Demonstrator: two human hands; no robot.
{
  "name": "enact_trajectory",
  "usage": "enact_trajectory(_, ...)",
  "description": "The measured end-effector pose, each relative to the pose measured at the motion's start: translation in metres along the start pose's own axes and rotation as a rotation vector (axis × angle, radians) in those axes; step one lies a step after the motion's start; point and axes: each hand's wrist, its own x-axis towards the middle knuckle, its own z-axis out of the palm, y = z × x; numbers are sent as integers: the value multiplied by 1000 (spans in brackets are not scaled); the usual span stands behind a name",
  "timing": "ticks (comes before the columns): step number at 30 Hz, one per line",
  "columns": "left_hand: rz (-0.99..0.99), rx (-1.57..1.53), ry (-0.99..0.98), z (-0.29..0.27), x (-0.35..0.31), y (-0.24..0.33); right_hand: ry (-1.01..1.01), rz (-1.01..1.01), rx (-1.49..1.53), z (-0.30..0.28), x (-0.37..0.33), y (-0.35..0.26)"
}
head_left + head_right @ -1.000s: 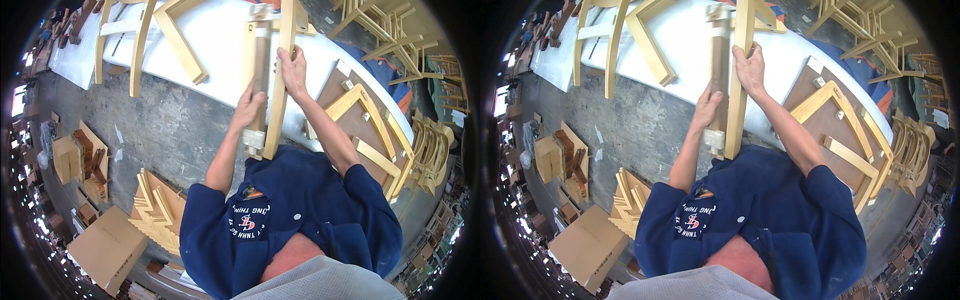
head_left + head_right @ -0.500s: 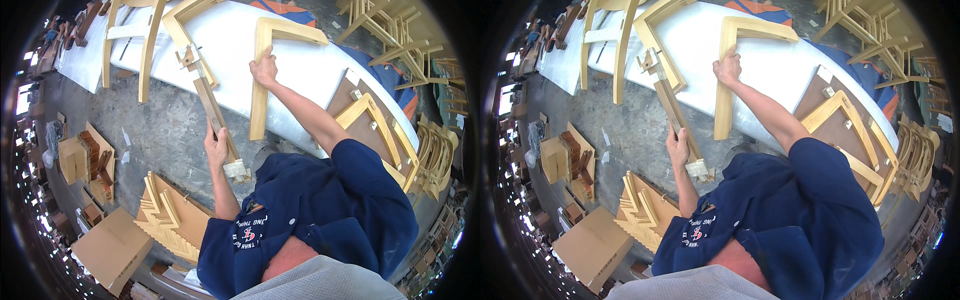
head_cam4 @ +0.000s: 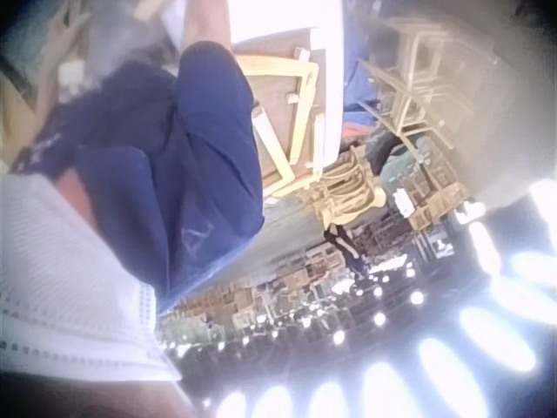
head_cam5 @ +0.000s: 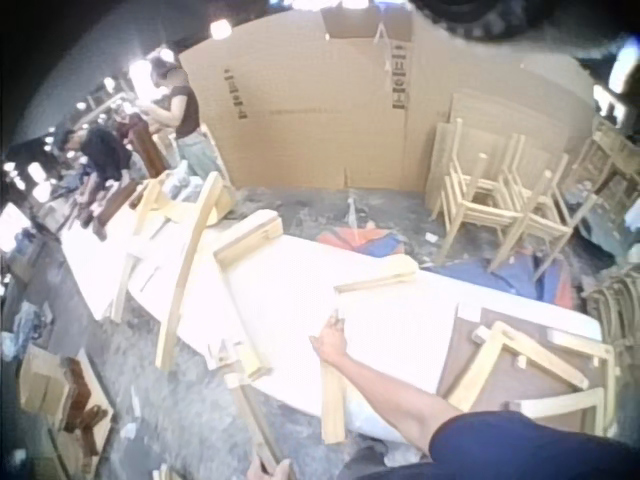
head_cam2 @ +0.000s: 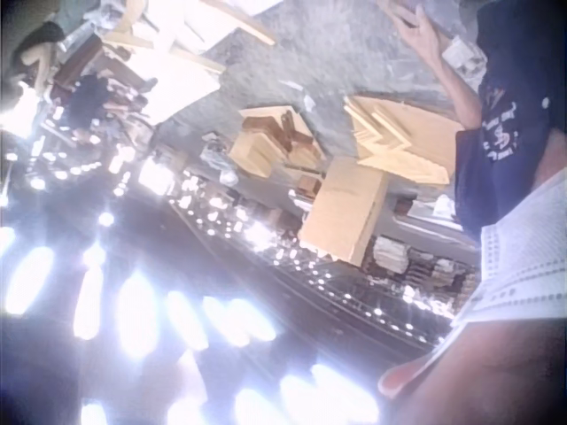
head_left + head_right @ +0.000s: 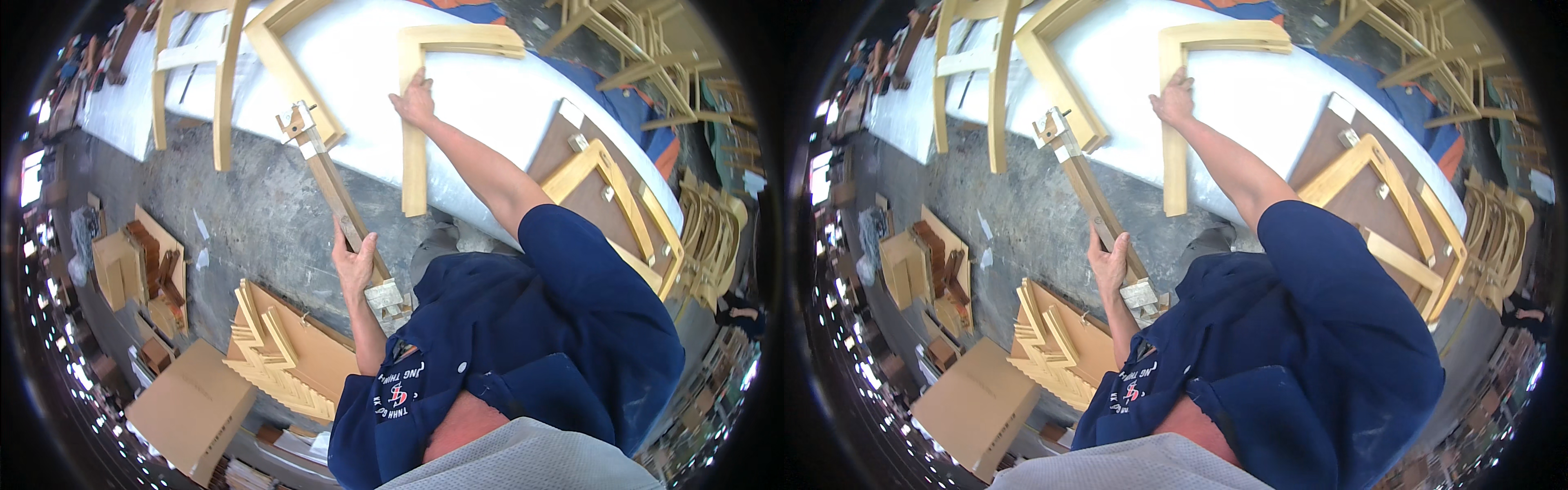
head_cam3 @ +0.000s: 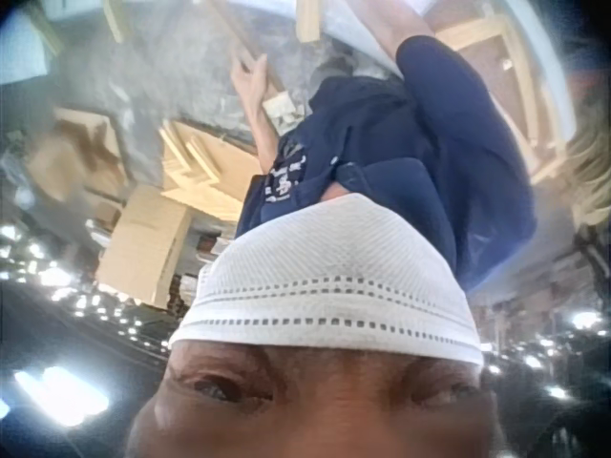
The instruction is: The person assembles wooden chair frames by hand, inserting legs into corner joints and stacking completed frames on a workbench. The person repeatedly picks up frame components, aligns them, and secures the joints before placing the assembled units aside.
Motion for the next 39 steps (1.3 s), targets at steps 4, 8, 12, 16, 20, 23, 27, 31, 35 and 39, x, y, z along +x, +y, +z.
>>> enact_trajectory(4, -34, 109, -232, 20, 10, 33, -93, -128, 112, -46, -18, 49)
enact_trajectory(8, 163, 368, -456, 89, 35, 57, -59, -78, 199, -141, -113, 133)
enact_trajectory(12, 274, 552, -691, 188, 63, 33, 277, 144, 277, -227, -210, 256)
enact_trajectory(16, 408, 787, -666, 282, 89, 1, 711, 256, -36, -331, -308, 379)
enact_trajectory(20, 525, 1028, -609, 338, 81, -7, 783, 663, -566, -398, -417, 496)
enact_trajectory(23, 495, 1171, -541, 355, 58, -2, 650, 849, -548, -425, -484, 575)
enact_trajectory(27, 1072, 817, -504, 427, -45, 46, 603, 872, -641, -428, -549, 654)
enact_trajectory(31, 1149, 915, -953, 529, -180, 63, 764, 705, -426, -432, -568, 698)
enact_trajectory(35, 1101, 929, -1113, 590, -202, 24, 625, 803, -219, -465, -566, 668)
enact_trajectory(39, 1208, 869, -1174, 625, -194, 72, 723, 767, -198, -504, -557, 672)
